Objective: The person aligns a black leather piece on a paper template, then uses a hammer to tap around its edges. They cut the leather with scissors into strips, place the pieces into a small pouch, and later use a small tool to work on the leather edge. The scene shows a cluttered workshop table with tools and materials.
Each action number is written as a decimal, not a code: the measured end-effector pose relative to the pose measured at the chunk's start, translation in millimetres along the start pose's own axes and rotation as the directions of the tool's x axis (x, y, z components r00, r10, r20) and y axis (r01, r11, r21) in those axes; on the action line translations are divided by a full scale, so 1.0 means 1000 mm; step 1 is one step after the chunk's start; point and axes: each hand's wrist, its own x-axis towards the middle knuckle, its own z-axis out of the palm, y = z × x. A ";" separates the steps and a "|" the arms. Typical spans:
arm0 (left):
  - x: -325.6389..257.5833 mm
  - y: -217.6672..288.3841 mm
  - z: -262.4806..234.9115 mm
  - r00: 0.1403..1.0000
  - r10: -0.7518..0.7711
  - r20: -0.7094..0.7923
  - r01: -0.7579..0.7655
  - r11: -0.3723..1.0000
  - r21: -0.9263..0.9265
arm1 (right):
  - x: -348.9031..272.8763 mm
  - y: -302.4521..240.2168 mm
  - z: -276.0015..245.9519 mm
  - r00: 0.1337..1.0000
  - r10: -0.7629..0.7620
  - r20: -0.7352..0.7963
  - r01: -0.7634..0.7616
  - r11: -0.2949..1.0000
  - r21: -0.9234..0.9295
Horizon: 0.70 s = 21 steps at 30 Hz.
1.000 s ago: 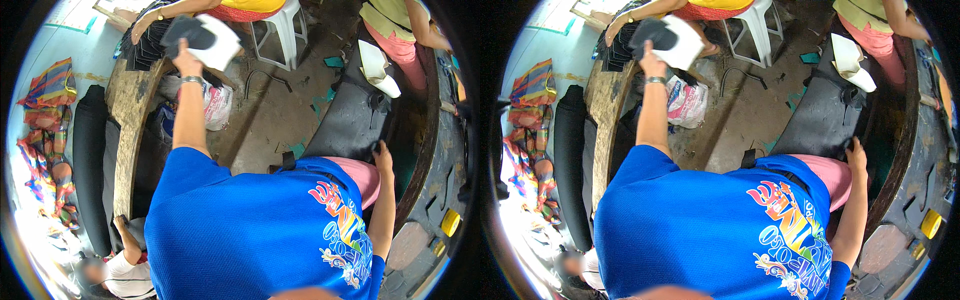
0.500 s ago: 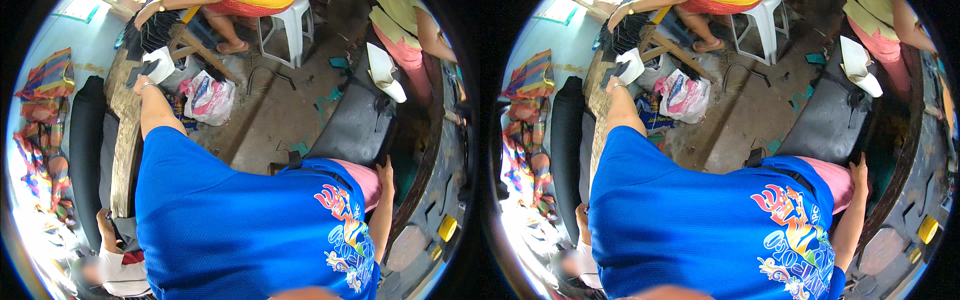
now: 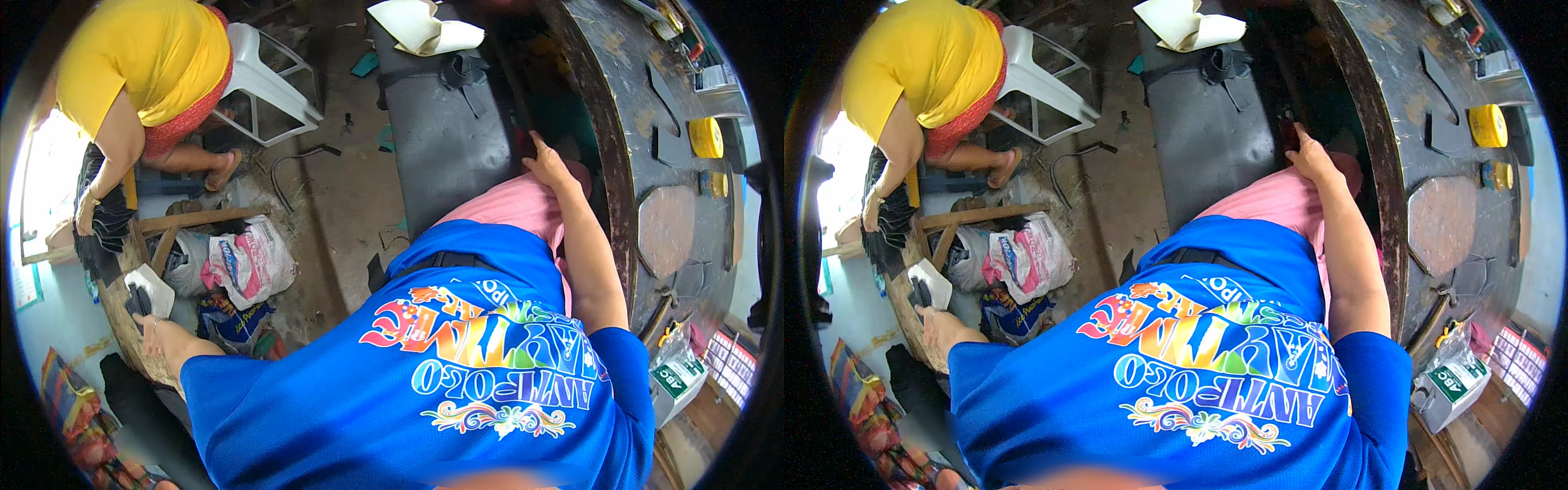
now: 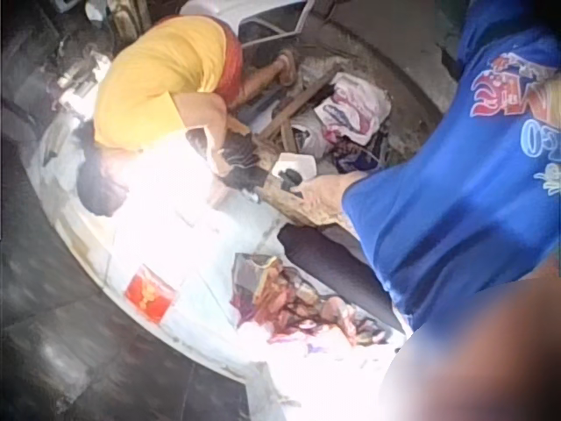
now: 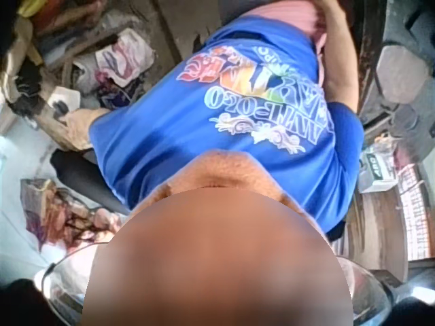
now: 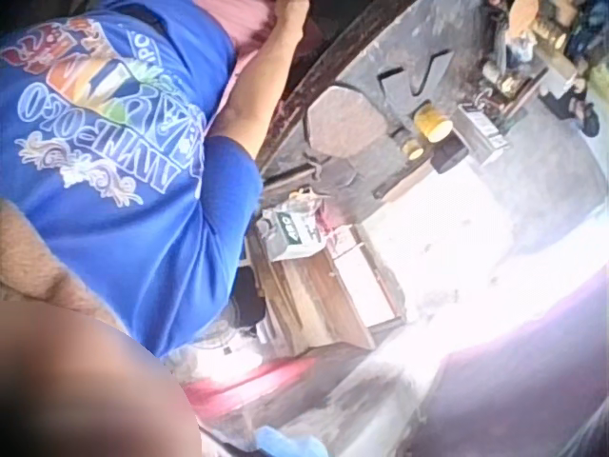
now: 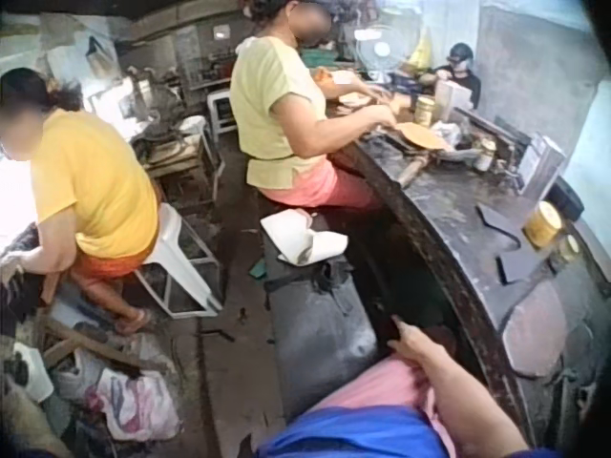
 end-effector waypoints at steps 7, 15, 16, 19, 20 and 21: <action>-0.083 0.001 -0.049 0.826 0.291 -0.483 -0.385 0.917 -0.105 | -0.008 -0.017 -0.002 0.995 0.051 -0.091 -0.049 0.998 0.026; -0.480 0.053 0.025 -0.051 0.997 0.053 -0.543 0.017 -0.839 | 0.002 -0.037 0.020 0.943 0.011 -0.333 0.064 0.975 0.212; -0.530 0.064 0.027 -0.212 0.972 0.103 -0.379 0.016 -0.925 | 0.007 -0.038 0.021 0.951 0.007 -0.308 0.067 0.971 0.228; -0.654 0.119 0.029 -0.523 0.829 -0.198 -0.184 -0.337 -0.923 | 0.012 -0.039 0.025 0.957 -0.053 -0.284 0.093 0.987 0.130; -0.686 0.135 0.029 -0.538 0.818 -0.203 -0.197 -0.355 -0.914 | 0.011 -0.038 0.026 0.968 -0.020 -0.250 0.063 0.984 0.168; -0.712 0.149 0.028 -0.536 0.813 -0.227 -0.200 -0.383 -0.902 | 0.010 -0.037 0.025 0.966 0.000 -0.257 0.059 0.973 0.224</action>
